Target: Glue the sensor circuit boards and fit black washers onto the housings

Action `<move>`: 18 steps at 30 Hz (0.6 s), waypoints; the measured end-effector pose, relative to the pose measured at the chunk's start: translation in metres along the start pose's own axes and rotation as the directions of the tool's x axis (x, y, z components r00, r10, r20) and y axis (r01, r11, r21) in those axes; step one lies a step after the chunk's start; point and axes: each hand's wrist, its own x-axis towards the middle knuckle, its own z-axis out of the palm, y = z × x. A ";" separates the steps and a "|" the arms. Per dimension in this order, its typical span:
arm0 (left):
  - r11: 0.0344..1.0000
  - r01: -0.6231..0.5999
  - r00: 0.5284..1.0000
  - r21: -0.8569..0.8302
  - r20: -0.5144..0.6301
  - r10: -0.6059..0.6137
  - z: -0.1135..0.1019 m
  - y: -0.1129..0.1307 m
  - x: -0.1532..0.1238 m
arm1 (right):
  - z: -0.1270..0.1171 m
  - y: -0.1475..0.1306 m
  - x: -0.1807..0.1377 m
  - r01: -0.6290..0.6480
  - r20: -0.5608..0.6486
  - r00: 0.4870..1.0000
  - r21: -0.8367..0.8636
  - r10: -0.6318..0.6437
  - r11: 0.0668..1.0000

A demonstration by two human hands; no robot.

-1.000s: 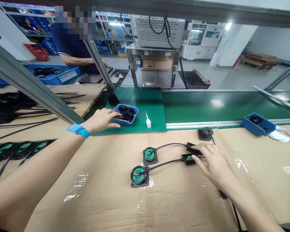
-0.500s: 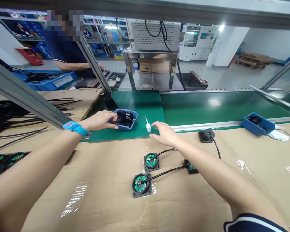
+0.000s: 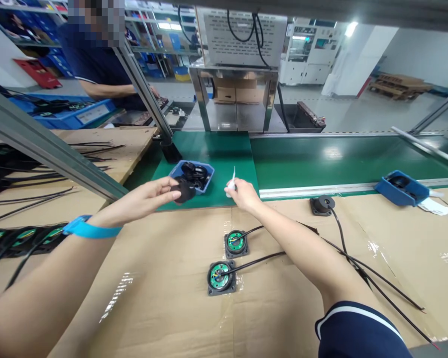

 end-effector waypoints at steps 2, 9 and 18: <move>0.993 0.014 0.989 -0.120 0.145 0.004 0.027 0.006 -0.023 | -0.009 -0.004 -0.019 0.029 -0.064 0.998 0.089 -0.023 0.996; 0.954 0.185 0.927 -0.234 0.364 -0.090 0.088 0.000 -0.065 | -0.040 -0.022 -0.127 0.075 -0.161 0.987 0.414 -0.008 0.907; 0.959 0.178 0.963 -0.222 0.237 -0.124 0.084 -0.011 -0.077 | -0.022 -0.020 -0.183 0.072 -0.276 0.941 0.726 0.194 0.684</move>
